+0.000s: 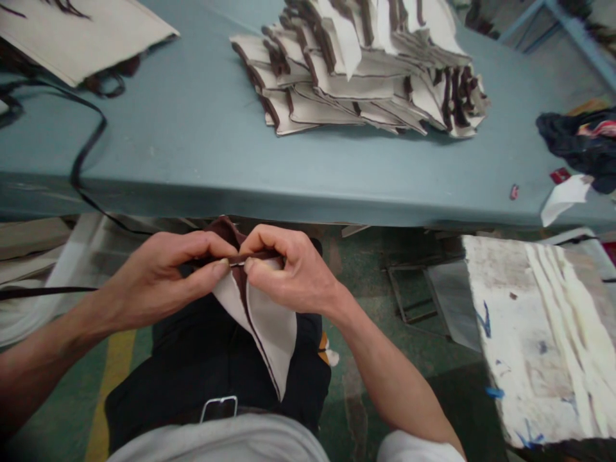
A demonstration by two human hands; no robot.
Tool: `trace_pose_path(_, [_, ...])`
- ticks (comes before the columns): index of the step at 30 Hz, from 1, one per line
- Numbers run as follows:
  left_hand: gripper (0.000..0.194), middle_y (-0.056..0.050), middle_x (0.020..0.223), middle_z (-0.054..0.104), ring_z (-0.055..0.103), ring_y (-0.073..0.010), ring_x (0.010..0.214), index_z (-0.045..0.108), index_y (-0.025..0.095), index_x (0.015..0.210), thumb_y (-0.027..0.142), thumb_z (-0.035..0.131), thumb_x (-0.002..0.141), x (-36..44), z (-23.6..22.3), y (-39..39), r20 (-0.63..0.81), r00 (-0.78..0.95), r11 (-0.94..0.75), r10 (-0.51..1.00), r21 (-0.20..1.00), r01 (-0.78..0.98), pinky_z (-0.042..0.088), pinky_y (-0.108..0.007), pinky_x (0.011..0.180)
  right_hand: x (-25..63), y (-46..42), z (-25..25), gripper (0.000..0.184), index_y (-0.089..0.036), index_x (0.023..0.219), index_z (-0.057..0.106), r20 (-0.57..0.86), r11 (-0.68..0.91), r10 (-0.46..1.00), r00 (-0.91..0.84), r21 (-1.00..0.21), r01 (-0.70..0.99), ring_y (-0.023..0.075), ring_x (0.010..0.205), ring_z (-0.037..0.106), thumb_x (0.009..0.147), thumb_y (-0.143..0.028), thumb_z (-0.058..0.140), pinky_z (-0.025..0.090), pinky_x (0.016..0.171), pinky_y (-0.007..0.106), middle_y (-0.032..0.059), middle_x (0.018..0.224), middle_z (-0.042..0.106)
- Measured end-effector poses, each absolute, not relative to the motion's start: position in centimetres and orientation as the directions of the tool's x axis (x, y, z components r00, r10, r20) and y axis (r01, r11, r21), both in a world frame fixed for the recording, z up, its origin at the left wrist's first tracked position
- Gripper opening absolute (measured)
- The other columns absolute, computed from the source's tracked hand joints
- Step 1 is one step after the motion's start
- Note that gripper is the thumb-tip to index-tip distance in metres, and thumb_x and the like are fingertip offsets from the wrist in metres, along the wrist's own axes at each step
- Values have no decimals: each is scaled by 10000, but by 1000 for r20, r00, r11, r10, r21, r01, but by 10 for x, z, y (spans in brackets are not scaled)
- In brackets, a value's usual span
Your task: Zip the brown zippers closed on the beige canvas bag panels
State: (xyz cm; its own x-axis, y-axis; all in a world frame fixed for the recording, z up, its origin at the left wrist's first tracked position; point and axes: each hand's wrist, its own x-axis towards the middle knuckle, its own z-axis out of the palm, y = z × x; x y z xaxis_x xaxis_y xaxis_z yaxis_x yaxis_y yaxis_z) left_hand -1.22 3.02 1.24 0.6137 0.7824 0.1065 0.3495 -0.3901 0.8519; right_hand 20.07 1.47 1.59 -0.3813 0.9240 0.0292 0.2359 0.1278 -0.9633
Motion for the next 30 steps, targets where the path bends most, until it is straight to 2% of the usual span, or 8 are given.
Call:
trace_pose_path(5, [87,78,589,496,416,-88,510,573,201,712,213,529,787,-2,13,25,11,501,-228,865,899,375,318,-225,486,195,11,16,60,-207,747,592,54,199,929,-367,-907,372,117,614,487,750,-176,541,343,584,258,-44,673,582])
trace_pose_path(9, [63,73,608,495,409,-91,514,558,205,726,233,511,758,-1,9,24,-52,472,-112,880,944,312,329,-226,483,194,9,13,56,-209,741,588,123,266,931,-343,-872,412,116,609,500,782,-190,555,370,608,263,-41,680,595])
trace_pose_path(16, [241,30,741,625,554,-133,667,671,172,819,339,524,912,-14,11,33,-65,601,-172,796,929,328,433,-233,611,200,8,14,55,-208,775,617,111,273,936,-335,-828,489,120,622,518,819,-199,586,389,638,269,-37,702,622])
trace_pose_path(30, [235,44,667,627,541,-118,614,702,170,750,313,569,880,-8,12,30,-52,548,-182,835,913,365,415,-216,585,197,7,15,57,-219,782,604,146,322,926,-348,-790,522,127,625,527,823,-197,573,402,651,276,-28,714,630])
